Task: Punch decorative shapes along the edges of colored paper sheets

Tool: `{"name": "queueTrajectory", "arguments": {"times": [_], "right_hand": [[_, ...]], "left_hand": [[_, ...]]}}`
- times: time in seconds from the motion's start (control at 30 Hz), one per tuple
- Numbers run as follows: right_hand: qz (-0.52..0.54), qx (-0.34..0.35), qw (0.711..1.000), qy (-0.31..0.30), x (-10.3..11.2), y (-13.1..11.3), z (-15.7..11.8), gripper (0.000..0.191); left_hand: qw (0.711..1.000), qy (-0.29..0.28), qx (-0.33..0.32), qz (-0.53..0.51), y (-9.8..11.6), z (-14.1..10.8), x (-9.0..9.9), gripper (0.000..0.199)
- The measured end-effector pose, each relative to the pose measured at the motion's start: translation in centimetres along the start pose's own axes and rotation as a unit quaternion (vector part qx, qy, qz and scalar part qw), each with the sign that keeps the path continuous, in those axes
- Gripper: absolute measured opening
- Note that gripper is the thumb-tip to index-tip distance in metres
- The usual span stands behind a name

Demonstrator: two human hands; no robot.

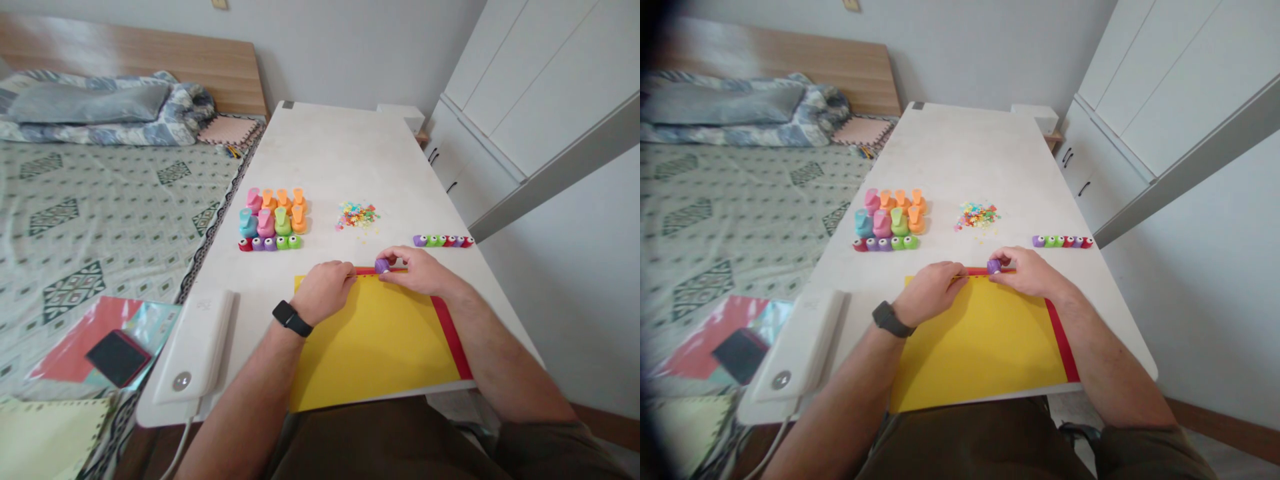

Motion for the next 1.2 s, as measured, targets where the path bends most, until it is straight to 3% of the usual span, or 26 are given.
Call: {"name": "queueTrajectory", "arguments": {"times": [1.2], "right_hand": [[0.011,-0.022,0.999,0.034,-0.58,-0.1,-0.34,0.03]], "left_hand": [[1.0,-0.001,0.013,0.011,0.22,-0.18,0.17,0.023]]}}
Point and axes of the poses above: each hand's wrist, its own z-axis towards the middle knuckle, its own x-axis out of the back of the hand, y = z × x, the point moved 3 cm from there along z, towards the middle knuckle, and after that the axes turned 12 degrees about x, right-handed, at the moved point
